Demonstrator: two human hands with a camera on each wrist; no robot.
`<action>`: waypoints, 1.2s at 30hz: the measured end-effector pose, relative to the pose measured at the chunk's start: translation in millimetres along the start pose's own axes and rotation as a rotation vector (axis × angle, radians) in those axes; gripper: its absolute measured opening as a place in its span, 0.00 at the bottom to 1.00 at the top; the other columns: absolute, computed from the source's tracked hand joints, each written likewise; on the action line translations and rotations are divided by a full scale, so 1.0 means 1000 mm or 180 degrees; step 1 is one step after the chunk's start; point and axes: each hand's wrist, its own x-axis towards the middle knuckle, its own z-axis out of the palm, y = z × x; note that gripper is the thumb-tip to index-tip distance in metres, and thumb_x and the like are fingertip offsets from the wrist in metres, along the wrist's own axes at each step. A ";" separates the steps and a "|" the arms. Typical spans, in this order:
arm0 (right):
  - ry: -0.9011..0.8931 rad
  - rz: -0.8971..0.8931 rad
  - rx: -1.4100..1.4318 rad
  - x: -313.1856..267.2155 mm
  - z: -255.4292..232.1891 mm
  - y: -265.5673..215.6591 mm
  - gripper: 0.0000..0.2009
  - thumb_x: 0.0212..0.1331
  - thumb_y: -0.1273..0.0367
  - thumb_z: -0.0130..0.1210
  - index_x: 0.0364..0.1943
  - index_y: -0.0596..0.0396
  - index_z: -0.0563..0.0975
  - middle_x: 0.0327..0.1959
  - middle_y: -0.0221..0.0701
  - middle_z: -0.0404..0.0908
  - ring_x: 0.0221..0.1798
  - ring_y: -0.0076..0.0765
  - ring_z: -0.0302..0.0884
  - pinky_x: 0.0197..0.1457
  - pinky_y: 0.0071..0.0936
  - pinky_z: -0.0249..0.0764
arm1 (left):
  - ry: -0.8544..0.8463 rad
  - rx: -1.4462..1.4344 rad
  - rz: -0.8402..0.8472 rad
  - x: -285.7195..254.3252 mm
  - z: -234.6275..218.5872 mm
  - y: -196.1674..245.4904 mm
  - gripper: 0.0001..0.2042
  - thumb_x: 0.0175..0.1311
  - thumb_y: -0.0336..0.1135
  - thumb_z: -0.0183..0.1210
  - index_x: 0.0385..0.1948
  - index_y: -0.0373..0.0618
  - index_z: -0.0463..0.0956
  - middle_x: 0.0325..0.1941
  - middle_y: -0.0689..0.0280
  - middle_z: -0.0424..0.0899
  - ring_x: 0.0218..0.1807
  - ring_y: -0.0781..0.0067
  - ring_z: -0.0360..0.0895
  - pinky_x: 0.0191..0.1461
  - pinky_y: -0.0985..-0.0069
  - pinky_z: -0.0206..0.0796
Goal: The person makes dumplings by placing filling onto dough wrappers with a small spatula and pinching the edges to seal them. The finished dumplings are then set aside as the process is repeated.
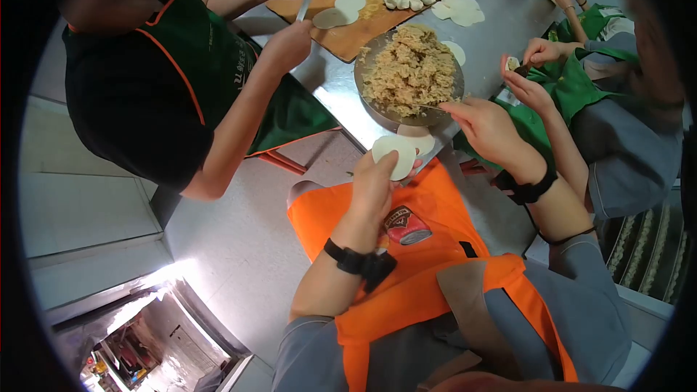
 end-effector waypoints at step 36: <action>0.0179 0.0591 0.0656 -0.043 0.061 -0.058 0.18 0.61 0.73 0.49 0.56 0.50 0.77 0.37 0.42 0.79 0.37 0.55 0.79 0.38 0.45 0.75 | 0.1080 -0.0245 -0.0091 0.038 0.038 0.013 0.19 0.78 0.42 0.38 0.51 0.32 0.67 0.42 0.52 0.81 0.44 0.55 0.84 0.45 0.62 0.82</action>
